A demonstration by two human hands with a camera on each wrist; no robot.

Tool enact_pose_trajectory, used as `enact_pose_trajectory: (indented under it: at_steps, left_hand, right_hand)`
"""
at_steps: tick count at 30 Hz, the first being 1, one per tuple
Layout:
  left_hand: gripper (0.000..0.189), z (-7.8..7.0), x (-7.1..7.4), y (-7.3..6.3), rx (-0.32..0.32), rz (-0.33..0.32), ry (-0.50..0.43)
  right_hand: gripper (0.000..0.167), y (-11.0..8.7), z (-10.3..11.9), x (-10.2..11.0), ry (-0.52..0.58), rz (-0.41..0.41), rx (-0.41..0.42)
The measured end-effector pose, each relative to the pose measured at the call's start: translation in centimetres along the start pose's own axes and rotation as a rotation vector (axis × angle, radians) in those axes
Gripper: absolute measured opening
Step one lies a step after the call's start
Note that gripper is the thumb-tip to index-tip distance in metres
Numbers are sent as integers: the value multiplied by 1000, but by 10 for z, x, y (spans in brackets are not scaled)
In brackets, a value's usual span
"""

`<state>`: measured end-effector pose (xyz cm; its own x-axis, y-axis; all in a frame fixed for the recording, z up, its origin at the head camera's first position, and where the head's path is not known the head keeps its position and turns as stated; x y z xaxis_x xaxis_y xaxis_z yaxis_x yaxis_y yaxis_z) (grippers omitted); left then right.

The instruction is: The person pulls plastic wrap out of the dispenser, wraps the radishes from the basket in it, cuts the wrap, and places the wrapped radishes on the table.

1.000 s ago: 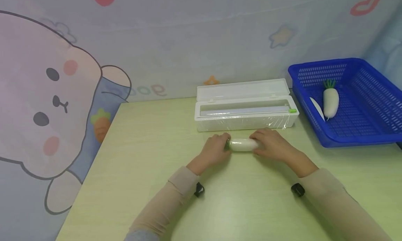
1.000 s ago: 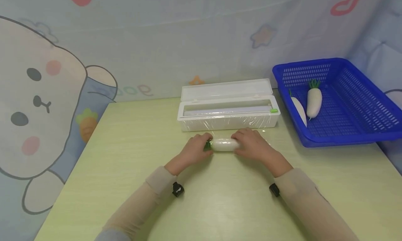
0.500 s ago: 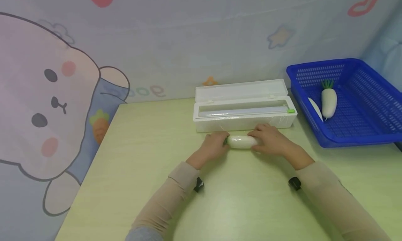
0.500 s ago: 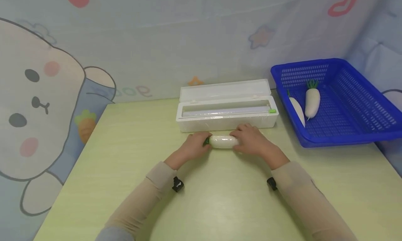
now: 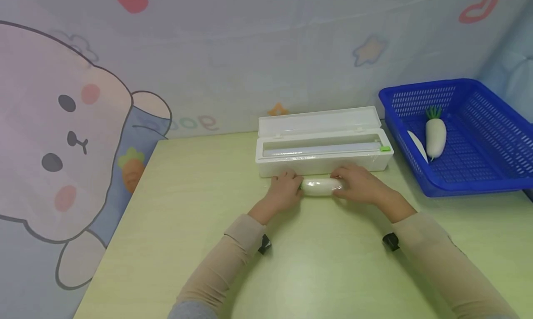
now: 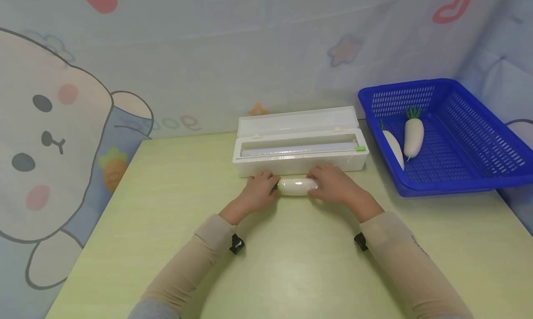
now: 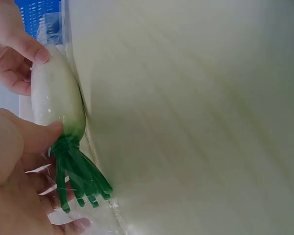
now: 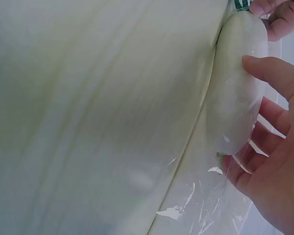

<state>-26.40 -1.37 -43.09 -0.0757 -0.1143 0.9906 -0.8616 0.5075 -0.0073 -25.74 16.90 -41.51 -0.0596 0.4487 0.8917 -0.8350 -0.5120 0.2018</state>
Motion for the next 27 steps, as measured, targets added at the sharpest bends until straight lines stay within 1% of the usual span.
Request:
enact_pose_trajectory:
  at_steps: [3, 7, 9, 13, 18, 22, 27]
  left_hand:
    - [34, 1, 3, 2, 13, -37, -41]
    - [29, 2, 6, 4, 14, -94, -80]
    - [24, 2, 7, 5, 5, -116, -66]
    - [13, 2, 6, 5, -15, -162, -8]
    - [12, -1, 3, 6, -42, -199, 31]
    - [14, -1, 3, 7, -46, -188, 25]
    - [16, 0, 7, 12, -26, -117, 11]
  right_hand:
    - [35, 1, -4, 0, 19, -17, 9]
    - [35, 2, -8, 2, 35, -48, 25]
    - [33, 3, -10, 3, 29, -69, 35]
    - [27, 2, -12, 2, -2, -95, 56]
    - [30, -1, -12, 1, -11, -103, 44]
    - [30, -1, -9, 2, -21, -117, 49]
    - [27, -1, -8, 4, -31, -142, 66]
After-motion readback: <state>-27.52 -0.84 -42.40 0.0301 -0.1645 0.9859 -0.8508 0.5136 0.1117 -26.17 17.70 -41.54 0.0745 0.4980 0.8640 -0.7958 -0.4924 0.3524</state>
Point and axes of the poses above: each hand's wrist, its own y-axis towards the middle knuckle, its own x-axis out of the back of the hand, z = x × y, the point moved 5 cm from there along y, towards the middle knuckle, and after that the axes turned 2 degrees about -z, right-handed, at the moved point
